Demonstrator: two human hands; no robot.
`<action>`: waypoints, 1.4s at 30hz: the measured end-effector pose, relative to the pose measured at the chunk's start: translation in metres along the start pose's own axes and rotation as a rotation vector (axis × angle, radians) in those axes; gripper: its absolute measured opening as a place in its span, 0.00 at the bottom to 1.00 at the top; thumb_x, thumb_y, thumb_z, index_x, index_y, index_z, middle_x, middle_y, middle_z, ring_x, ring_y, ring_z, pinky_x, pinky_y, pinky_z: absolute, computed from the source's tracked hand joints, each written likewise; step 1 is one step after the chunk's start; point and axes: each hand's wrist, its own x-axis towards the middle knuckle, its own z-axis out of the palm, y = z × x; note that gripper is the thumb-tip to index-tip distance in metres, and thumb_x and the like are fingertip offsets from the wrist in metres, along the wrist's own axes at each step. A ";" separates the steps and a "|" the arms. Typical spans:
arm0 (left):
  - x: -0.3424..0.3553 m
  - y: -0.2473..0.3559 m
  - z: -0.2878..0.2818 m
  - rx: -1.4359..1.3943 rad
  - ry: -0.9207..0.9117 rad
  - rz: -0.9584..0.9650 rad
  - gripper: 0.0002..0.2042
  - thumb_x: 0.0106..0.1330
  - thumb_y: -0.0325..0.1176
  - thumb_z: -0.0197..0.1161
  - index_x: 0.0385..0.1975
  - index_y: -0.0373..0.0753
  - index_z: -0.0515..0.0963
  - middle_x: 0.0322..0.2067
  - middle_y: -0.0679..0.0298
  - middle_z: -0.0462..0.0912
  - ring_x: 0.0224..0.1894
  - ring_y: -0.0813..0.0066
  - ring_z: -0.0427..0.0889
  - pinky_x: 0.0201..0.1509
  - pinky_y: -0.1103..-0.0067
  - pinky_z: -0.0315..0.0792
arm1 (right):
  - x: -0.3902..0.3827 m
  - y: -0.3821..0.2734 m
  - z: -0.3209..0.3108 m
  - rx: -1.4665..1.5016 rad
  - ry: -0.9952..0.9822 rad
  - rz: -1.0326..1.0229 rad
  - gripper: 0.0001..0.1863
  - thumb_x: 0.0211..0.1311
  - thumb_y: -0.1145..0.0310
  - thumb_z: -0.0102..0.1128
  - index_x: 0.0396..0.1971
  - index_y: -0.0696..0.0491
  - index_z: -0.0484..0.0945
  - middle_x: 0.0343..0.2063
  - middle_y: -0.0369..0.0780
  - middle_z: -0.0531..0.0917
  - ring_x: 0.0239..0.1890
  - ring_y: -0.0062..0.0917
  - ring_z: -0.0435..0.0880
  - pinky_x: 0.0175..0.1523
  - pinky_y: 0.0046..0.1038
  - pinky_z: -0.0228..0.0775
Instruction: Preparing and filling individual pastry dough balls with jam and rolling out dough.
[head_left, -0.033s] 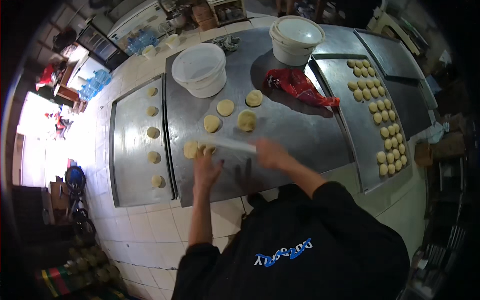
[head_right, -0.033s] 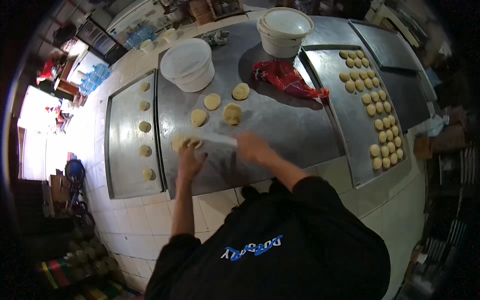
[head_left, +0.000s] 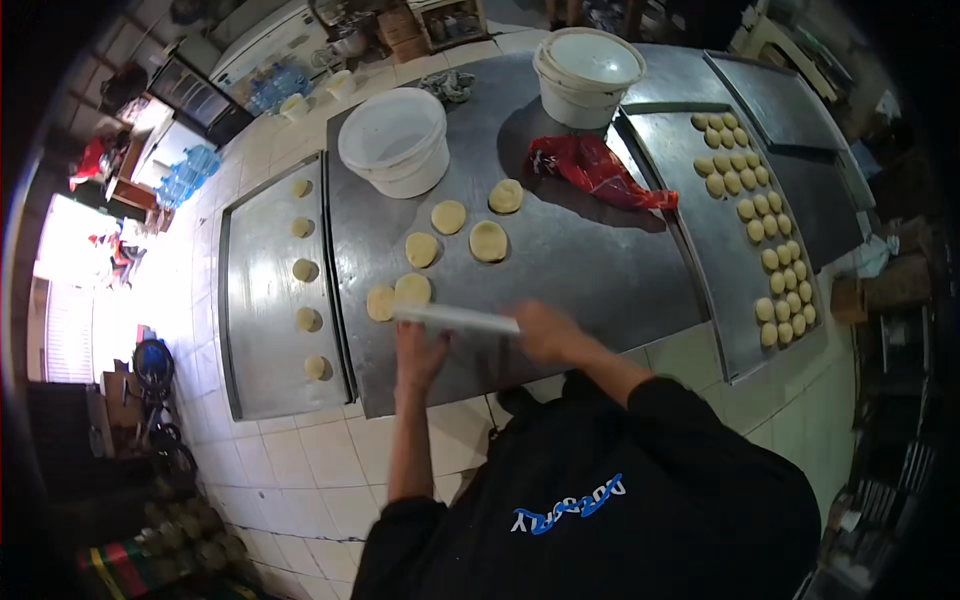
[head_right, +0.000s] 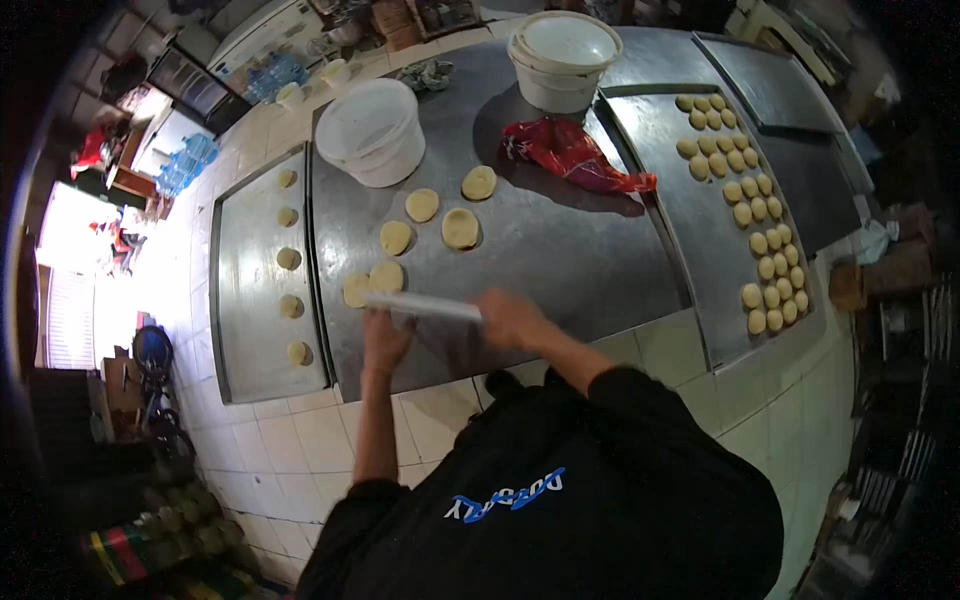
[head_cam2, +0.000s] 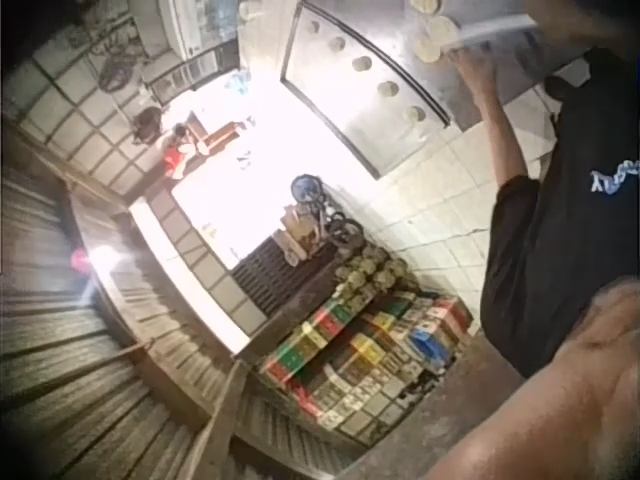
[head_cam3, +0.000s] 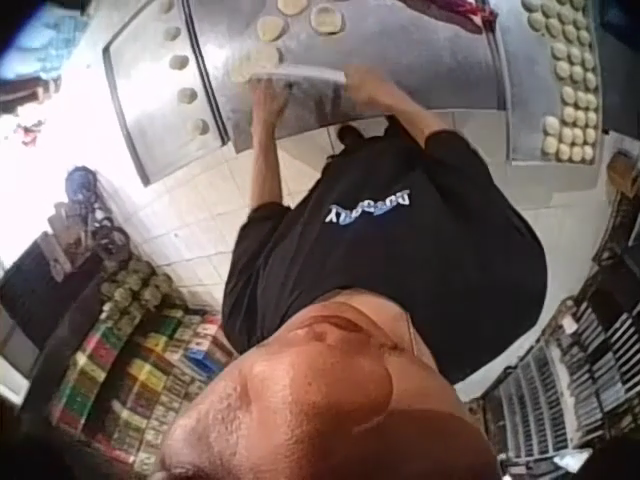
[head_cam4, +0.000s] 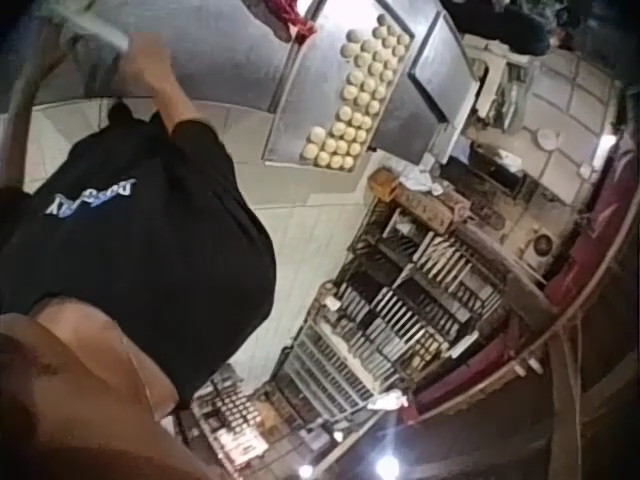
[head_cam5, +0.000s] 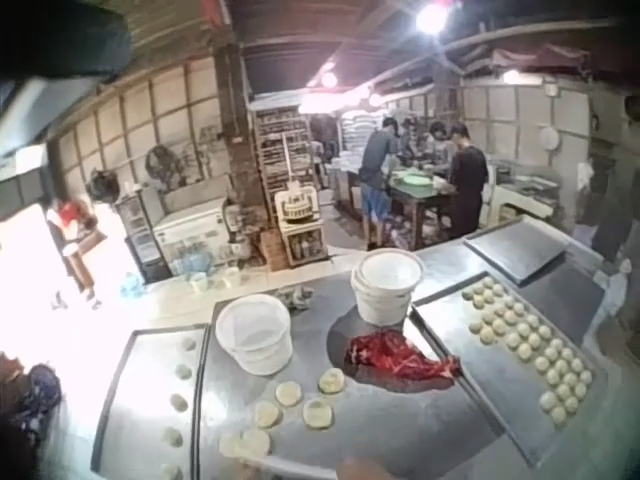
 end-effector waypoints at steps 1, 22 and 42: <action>-0.025 -0.023 0.018 -0.226 -0.038 -0.099 0.29 0.51 0.31 0.69 0.55 0.34 0.70 0.56 0.44 0.68 0.60 0.44 0.65 0.64 0.64 0.61 | -0.032 -0.002 0.010 0.161 -0.055 -0.021 0.15 0.52 0.63 0.61 0.40 0.50 0.80 0.36 0.49 0.82 0.39 0.45 0.81 0.44 0.42 0.73; 0.050 0.485 0.424 -0.398 -0.739 0.900 0.14 0.64 0.31 0.55 0.45 0.30 0.73 0.44 0.47 0.78 0.49 0.52 0.76 0.53 0.64 0.70 | -0.404 0.289 -0.143 0.490 1.096 1.293 0.15 0.56 0.62 0.62 0.40 0.55 0.80 0.32 0.52 0.83 0.38 0.48 0.82 0.44 0.40 0.74; 0.054 0.198 0.055 0.383 0.080 0.386 0.46 0.46 0.34 0.75 0.66 0.38 0.55 0.64 0.49 0.59 0.66 0.49 0.57 0.69 0.60 0.48 | -0.068 0.128 -0.153 -0.023 0.015 -0.051 0.14 0.56 0.59 0.62 0.35 0.54 0.75 0.29 0.48 0.81 0.38 0.45 0.81 0.40 0.45 0.72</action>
